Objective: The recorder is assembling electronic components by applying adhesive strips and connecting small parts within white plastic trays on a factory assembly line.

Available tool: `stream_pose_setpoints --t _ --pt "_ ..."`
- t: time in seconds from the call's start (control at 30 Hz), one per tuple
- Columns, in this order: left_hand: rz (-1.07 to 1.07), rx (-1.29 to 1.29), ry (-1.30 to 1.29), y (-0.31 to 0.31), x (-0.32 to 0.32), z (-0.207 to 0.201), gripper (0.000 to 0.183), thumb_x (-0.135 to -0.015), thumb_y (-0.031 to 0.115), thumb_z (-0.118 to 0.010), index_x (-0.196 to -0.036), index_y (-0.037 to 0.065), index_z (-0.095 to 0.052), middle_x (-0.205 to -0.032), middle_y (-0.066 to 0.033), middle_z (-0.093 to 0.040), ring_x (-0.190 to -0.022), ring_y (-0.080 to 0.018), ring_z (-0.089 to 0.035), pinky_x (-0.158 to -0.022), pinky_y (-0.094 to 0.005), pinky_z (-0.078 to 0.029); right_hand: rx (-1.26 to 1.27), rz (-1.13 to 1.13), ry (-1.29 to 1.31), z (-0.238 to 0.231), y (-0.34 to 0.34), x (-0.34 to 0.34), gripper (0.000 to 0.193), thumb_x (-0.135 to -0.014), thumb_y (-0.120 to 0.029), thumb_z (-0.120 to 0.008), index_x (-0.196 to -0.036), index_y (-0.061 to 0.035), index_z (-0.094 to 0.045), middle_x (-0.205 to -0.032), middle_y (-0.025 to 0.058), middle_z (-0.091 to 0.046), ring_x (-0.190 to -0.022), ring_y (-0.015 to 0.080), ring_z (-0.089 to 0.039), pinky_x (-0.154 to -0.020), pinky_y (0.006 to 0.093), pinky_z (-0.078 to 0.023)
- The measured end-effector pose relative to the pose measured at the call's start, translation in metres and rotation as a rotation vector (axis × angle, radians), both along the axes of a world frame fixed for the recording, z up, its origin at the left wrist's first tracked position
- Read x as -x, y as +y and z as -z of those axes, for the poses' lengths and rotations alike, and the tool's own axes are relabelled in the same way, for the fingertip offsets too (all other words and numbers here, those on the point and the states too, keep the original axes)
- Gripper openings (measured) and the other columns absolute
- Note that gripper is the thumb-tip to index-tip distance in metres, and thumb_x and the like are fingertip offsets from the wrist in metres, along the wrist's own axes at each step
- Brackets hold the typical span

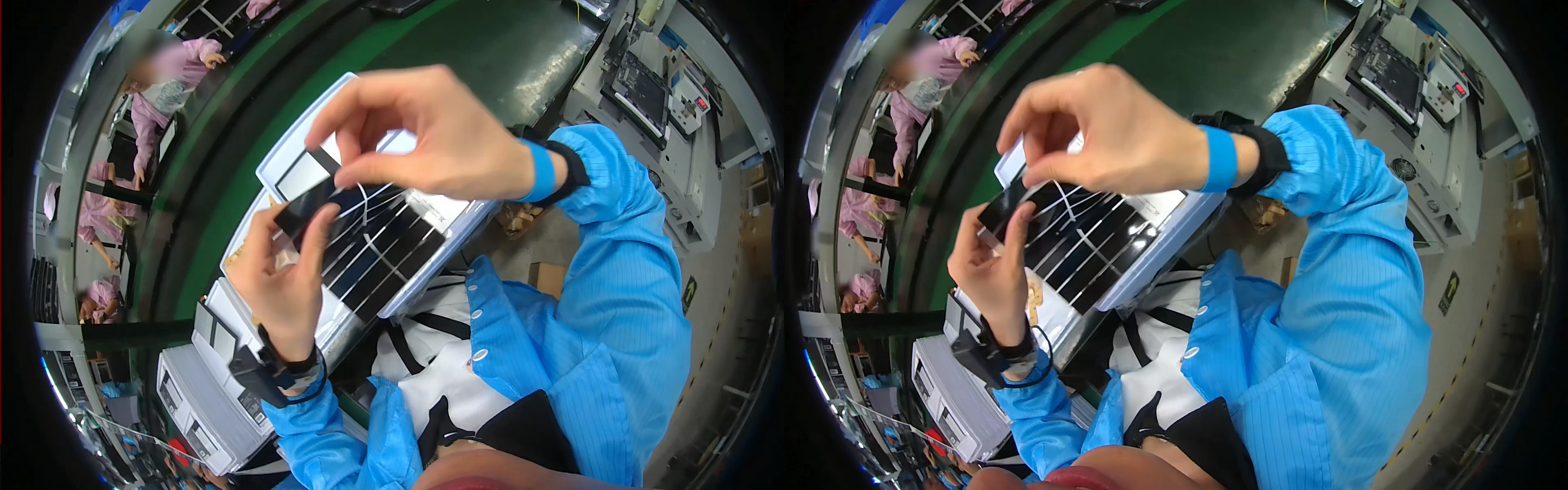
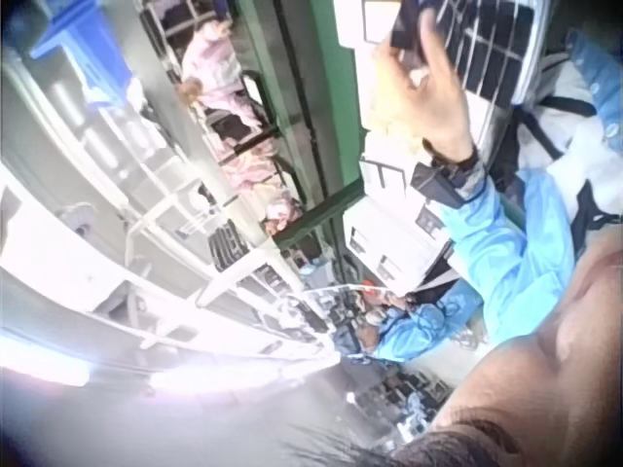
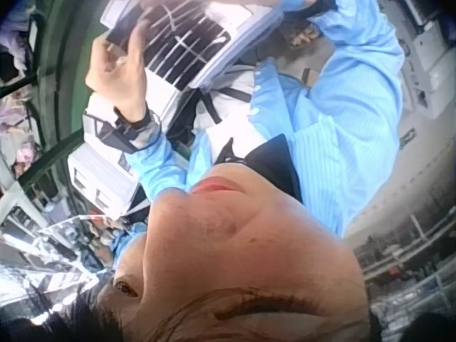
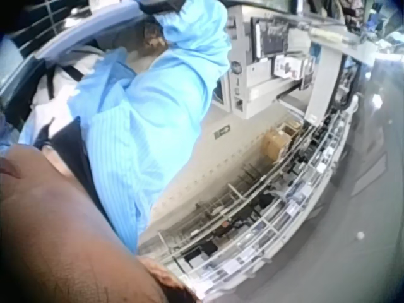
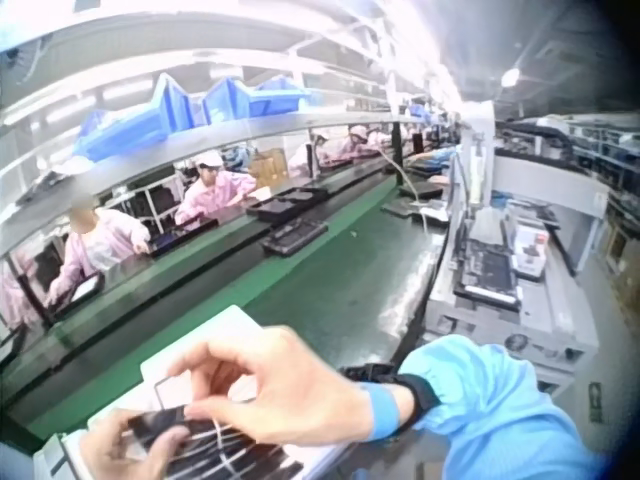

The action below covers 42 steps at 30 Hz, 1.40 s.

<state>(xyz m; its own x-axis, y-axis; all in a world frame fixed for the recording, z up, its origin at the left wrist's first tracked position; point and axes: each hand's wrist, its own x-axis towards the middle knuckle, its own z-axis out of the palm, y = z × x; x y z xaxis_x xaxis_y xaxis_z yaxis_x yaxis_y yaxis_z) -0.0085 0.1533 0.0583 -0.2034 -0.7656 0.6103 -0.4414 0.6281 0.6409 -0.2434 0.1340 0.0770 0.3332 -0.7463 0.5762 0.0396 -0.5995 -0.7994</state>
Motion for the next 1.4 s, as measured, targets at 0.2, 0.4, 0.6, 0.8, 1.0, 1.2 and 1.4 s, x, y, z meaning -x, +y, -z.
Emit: stream_pose_setpoints --t 0.2,0.4,0.6,0.8,1.0,1.2,1.4 --pt "-0.008 -0.268 -0.029 0.019 -0.070 -0.066 0.016 -0.097 0.001 -0.065 -0.112 -0.002 -0.061 -0.104 -0.0084 -0.066 -0.097 -0.0120 -0.063 -0.090 -0.0256 -0.048 -0.072 0.087 0.242 -0.024 -0.008 0.050 0.044 -0.090 0.000 -0.074 -0.132 0.0024 -0.061 -0.093 0.0025 -0.064 -0.085 0.0087 -0.065 -0.083 0.0220 -0.056" --pt "0.120 -0.384 0.082 0.013 -0.140 -0.082 0.025 -0.082 0.022 -0.057 -0.090 0.001 -0.048 -0.075 -0.0053 -0.044 -0.067 -0.0135 -0.038 -0.064 -0.0284 -0.030 -0.452 -0.020 0.423 0.044 -0.046 0.052 0.040 -0.089 -0.011 -0.079 -0.124 0.0042 -0.066 -0.087 0.0044 -0.072 -0.080 0.0086 -0.068 -0.075 0.0230 -0.054" --pt "0.245 -0.363 -0.416 -0.009 -0.019 0.002 0.029 -0.072 0.009 -0.065 -0.100 0.005 -0.071 -0.064 -0.0108 -0.060 -0.054 -0.0271 -0.061 -0.055 -0.0342 -0.047 -0.553 -0.032 0.386 0.070 -0.060 0.046 0.042 -0.088 -0.012 -0.080 -0.124 0.0030 -0.065 -0.087 0.0078 -0.074 -0.083 0.0122 -0.071 -0.076 0.0246 -0.056" --pt "0.167 -0.119 -0.467 -0.011 0.008 0.067 0.030 -0.077 0.012 -0.075 -0.106 0.005 -0.073 -0.060 -0.0057 -0.058 -0.048 -0.0236 -0.056 -0.049 -0.0344 -0.043 -0.621 -0.004 0.334 0.074 -0.057 0.040 0.041 -0.087 -0.011 -0.079 -0.122 0.0040 -0.064 -0.089 0.0113 -0.075 -0.083 0.0146 -0.074 -0.076 0.0255 -0.057" --pt "0.166 -0.137 -0.491 -0.012 0.010 0.069 0.044 -0.077 0.009 -0.074 -0.121 0.005 -0.074 -0.059 -0.0013 -0.056 -0.047 -0.0185 -0.052 -0.049 -0.0320 -0.042 -0.593 0.049 0.374 0.076 -0.056 0.041 0.038 -0.086 -0.010 -0.078 -0.119 0.0034 -0.064 -0.087 0.0121 -0.075 -0.080 0.0144 -0.074 -0.074 0.0264 -0.058" --pt "0.161 -0.146 -0.590 -0.015 0.017 0.067 0.054 -0.078 0.010 -0.072 -0.132 0.005 -0.070 -0.061 -0.0010 -0.056 -0.048 -0.0180 -0.052 -0.049 -0.0313 -0.042 -0.576 0.088 0.420 0.071 -0.054 0.040 0.040 -0.086 -0.009 -0.080 -0.121 0.0002 -0.064 -0.084 0.0067 -0.071 -0.075 0.0086 -0.068 -0.068 0.0224 -0.055" --pt "0.152 -0.132 -0.598 -0.012 0.019 0.067 0.054 -0.077 0.009 -0.070 -0.131 0.002 -0.069 -0.064 -0.0046 -0.060 -0.050 -0.0200 -0.055 -0.051 -0.0323 -0.045 -0.410 0.151 0.508 0.073 -0.052 0.036 0.040 -0.083 -0.004 -0.081 -0.119 -0.0018 -0.064 -0.083 0.0044 -0.066 -0.067 0.0063 -0.062 -0.060 0.0215 -0.051"
